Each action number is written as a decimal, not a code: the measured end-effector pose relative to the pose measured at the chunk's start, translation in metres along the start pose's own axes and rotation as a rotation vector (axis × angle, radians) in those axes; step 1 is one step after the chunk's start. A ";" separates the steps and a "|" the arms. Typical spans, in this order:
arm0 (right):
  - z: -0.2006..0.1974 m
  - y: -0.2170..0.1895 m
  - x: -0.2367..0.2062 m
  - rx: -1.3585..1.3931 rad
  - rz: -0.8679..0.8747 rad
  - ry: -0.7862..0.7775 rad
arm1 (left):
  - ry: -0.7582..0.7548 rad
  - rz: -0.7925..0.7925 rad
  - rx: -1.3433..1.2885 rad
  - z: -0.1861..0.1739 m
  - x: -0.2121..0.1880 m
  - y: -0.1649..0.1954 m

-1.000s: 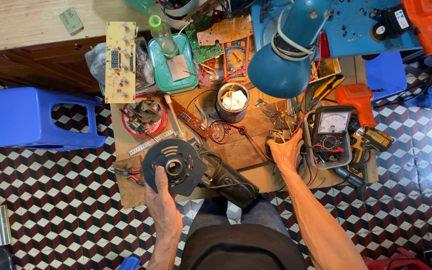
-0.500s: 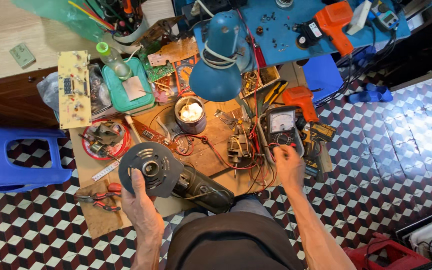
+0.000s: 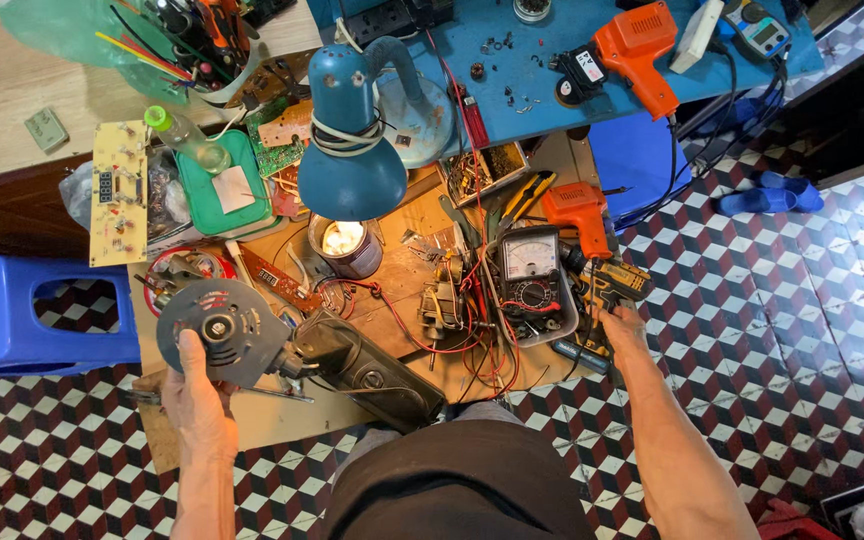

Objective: The person retrieves a vacuum cleaner from under a shelf and brings it to a workbench. They remove the motor housing, inspect the internal components, and use a cordless drill to work on the motor assembly.

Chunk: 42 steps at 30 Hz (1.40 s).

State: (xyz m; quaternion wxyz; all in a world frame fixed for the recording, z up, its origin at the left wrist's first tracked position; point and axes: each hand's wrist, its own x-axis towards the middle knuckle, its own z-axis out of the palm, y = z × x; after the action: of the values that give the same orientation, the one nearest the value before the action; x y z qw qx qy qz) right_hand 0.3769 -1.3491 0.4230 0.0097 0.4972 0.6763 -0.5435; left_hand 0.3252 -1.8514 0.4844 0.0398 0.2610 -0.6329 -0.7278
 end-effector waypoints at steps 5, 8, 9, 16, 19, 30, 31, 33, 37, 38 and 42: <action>0.001 -0.007 0.000 -0.212 -0.008 0.055 | 0.029 -0.020 -0.016 -0.009 0.011 -0.009; 0.000 -0.001 0.001 -0.042 -0.042 0.020 | -0.007 0.004 -0.031 -0.010 0.011 -0.009; -0.001 0.003 0.000 0.044 -0.054 0.001 | -0.018 0.007 -0.041 -0.009 0.011 -0.007; -0.014 0.041 -0.013 0.054 -0.220 0.316 | -0.058 -0.004 -0.137 -0.001 0.007 -0.004; -0.027 0.066 -0.029 -0.013 -0.356 0.353 | -0.058 -0.027 -0.201 0.002 0.007 -0.004; -0.082 0.077 -0.066 0.488 -0.254 0.154 | -0.122 -0.034 -0.376 0.003 0.015 -0.016; -0.072 0.070 -0.061 0.563 -0.265 0.053 | -0.089 0.008 -0.347 0.001 0.023 -0.017; -0.041 0.056 -0.043 0.652 -0.258 -0.104 | -0.079 -0.007 -0.420 0.005 0.039 -0.020; -0.004 0.032 -0.020 0.692 -0.260 -0.330 | -0.100 -0.087 -0.391 0.007 0.036 -0.017; 0.000 0.025 -0.020 0.671 -0.251 -0.393 | -0.111 -0.078 -0.404 0.007 0.035 -0.014; 0.029 -0.016 -0.053 0.117 -0.239 -0.576 | -0.176 -0.089 -0.497 0.005 0.032 0.001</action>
State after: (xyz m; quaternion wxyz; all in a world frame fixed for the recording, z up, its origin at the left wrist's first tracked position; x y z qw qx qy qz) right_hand 0.3772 -1.4046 0.4523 0.1081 0.2394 0.6670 -0.6973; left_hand 0.2956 -1.8589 0.4748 0.0156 0.2066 -0.4236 -0.8819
